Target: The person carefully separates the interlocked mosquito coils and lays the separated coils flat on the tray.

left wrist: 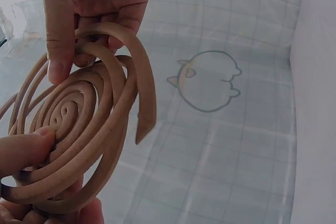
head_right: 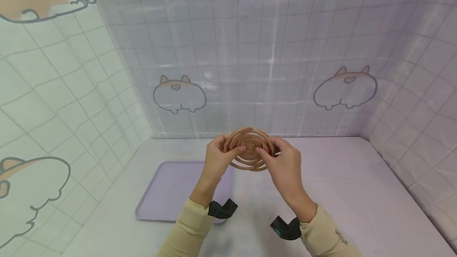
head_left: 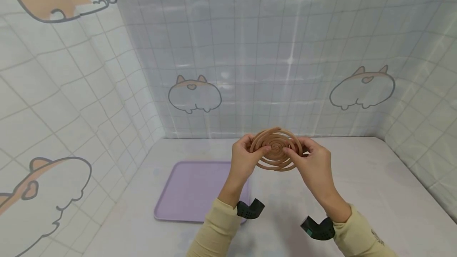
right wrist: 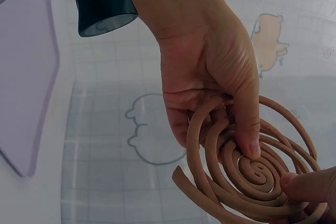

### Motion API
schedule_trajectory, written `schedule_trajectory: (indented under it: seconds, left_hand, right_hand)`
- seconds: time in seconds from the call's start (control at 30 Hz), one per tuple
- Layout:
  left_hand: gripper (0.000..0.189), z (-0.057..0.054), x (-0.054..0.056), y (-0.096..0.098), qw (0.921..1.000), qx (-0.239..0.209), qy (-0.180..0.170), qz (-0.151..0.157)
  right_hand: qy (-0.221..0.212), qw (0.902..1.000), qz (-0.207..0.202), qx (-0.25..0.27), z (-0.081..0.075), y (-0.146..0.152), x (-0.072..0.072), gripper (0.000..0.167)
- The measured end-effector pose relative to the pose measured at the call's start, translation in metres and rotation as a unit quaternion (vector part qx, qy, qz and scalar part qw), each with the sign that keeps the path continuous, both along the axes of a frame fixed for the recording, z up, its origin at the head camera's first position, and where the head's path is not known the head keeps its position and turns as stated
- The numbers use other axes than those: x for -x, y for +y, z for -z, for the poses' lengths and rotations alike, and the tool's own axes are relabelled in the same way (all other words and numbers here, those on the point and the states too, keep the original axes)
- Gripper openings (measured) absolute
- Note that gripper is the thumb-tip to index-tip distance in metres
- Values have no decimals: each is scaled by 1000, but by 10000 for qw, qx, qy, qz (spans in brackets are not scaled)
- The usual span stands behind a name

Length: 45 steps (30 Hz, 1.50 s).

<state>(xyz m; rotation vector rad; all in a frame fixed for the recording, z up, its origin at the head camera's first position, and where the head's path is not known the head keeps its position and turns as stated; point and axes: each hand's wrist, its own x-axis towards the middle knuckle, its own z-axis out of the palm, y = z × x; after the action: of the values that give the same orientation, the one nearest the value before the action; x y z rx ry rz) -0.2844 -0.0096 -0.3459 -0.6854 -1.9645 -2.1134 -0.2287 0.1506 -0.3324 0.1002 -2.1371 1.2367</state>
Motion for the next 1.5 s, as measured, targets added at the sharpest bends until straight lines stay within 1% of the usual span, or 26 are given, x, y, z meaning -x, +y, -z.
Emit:
schedule_trajectory:
  seconds: [0.17,0.33,0.4,0.57,0.63,0.8,0.93,1.0,1.07,1.17,1.3,1.33,1.4,1.47,1.5]
  left_hand:
    - [25,0,1,0,10000,83,37,-2]
    - [27,0,1,0,9999,-29,102,71]
    - [27,-2,-2,0,9998,-52,149,102]
    - [25,-14,-15,-2,9995,-8,301,122]
    - [25,-13,-15,-2,9992,-37,390,79]
    - [26,3,-3,0,9985,-79,530,-77]
    - [26,4,-2,0,9993,-87,348,-125]
    - [26,4,-1,-1,9997,-71,216,-85]
    - [26,3,-2,-3,10000,-24,73,14]
    - [24,2,-3,-5,9995,70,-153,282]
    - [22,1,-5,-8,9978,132,-286,581]
    - [21,1,-5,-8,9977,141,-279,595]
    - [21,1,-5,-7,9982,170,-233,519]
    - [20,-1,-6,-7,9989,220,-176,382]
    - [20,-4,-8,-6,9992,260,-126,294]
  right_hand:
    - [-66,10000,30,-19,0,-1,0,21]
    - [-169,9998,70,-62,1,1,1,20]
    - [-195,9998,71,-78,2,1,2,19]
    - [-222,9997,98,-65,4,2,4,16]
    - [-230,9996,132,-18,5,2,4,16]
    - [-174,9996,136,164,5,1,4,14]
    - [-76,9996,83,257,7,0,4,14]
    - [-68,9996,104,244,7,0,5,13]
    - [-70,9997,165,189,7,0,5,12]
    - [-48,9995,254,156,6,1,6,12]
    - [-17,9993,316,219,6,3,7,12]
    - [-14,9992,314,238,6,4,7,12]
    - [-20,9992,305,257,7,4,7,12]
    - [-25,9993,292,247,7,4,6,12]
    - [-25,9993,281,248,7,4,6,12]
